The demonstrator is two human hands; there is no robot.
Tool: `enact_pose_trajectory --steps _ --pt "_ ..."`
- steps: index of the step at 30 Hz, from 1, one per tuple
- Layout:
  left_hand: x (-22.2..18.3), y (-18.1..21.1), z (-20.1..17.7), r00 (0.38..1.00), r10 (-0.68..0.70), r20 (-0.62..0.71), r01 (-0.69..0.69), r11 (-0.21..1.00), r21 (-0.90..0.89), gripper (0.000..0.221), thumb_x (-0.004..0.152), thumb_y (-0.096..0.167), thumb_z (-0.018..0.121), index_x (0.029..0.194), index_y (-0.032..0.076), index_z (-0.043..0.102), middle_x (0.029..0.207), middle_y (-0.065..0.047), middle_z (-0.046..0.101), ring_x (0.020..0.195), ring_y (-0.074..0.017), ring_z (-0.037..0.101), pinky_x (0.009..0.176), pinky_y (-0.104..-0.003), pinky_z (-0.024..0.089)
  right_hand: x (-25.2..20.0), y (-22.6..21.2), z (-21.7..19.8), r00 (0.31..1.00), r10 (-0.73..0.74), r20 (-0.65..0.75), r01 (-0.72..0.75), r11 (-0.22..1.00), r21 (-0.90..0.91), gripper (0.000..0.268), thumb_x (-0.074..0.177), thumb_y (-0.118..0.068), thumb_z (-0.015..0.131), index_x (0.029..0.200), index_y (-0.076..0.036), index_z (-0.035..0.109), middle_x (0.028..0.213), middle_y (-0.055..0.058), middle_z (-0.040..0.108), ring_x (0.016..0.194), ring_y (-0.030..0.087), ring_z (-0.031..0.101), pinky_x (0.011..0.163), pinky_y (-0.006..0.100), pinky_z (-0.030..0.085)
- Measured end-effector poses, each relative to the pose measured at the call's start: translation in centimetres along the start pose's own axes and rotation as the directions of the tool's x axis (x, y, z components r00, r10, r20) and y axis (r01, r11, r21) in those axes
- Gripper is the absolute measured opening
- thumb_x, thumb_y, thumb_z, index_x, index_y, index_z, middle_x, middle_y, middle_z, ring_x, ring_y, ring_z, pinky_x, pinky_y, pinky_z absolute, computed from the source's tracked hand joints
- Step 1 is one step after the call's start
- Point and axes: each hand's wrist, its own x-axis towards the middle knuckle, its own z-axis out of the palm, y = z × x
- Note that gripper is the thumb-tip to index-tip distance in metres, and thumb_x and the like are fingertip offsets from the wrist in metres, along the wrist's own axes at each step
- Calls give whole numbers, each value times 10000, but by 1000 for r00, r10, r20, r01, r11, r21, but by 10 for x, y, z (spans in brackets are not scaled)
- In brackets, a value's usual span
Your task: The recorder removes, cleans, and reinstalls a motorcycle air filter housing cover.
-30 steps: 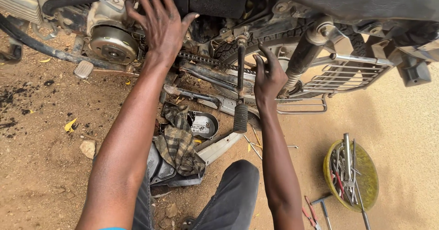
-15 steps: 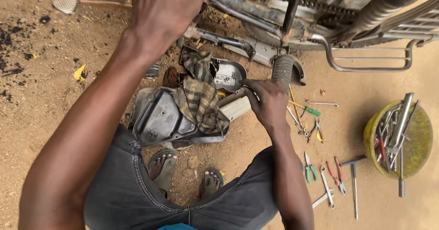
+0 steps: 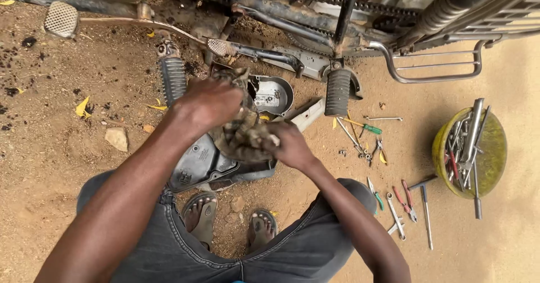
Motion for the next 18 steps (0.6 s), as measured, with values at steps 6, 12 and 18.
enact_pose_trajectory --steps 6,12,18 --pt "17 23 3 920 384 -81 -390 870 -301 741 1011 508 602 1541 83 305 1542 -243 308 1441 -387 308 1148 -633 294 -21 -8 -65 849 170 -500 505 14 863 273 1057 -356 539 1084 -100 629 956 59 676 946 172 682 917 407 580" --pt "28 37 18 844 430 -320 -505 837 -209 1038 789 361 841 1543 47 200 1540 -242 306 1354 -380 417 1105 -556 424 -32 -27 -90 798 142 -585 470 -754 459 336 1146 -404 431 1185 -92 549 904 48 657 746 130 679 759 345 602" --pt "48 22 25 512 300 -805 -634 765 -117 604 942 95 763 1437 292 479 1397 -81 611 1197 -252 708 1048 -485 599 -51 30 -46 764 320 -560 644 -333 689 404 1215 -413 454 1168 -31 576 1125 144 741 735 108 689 601 217 565"
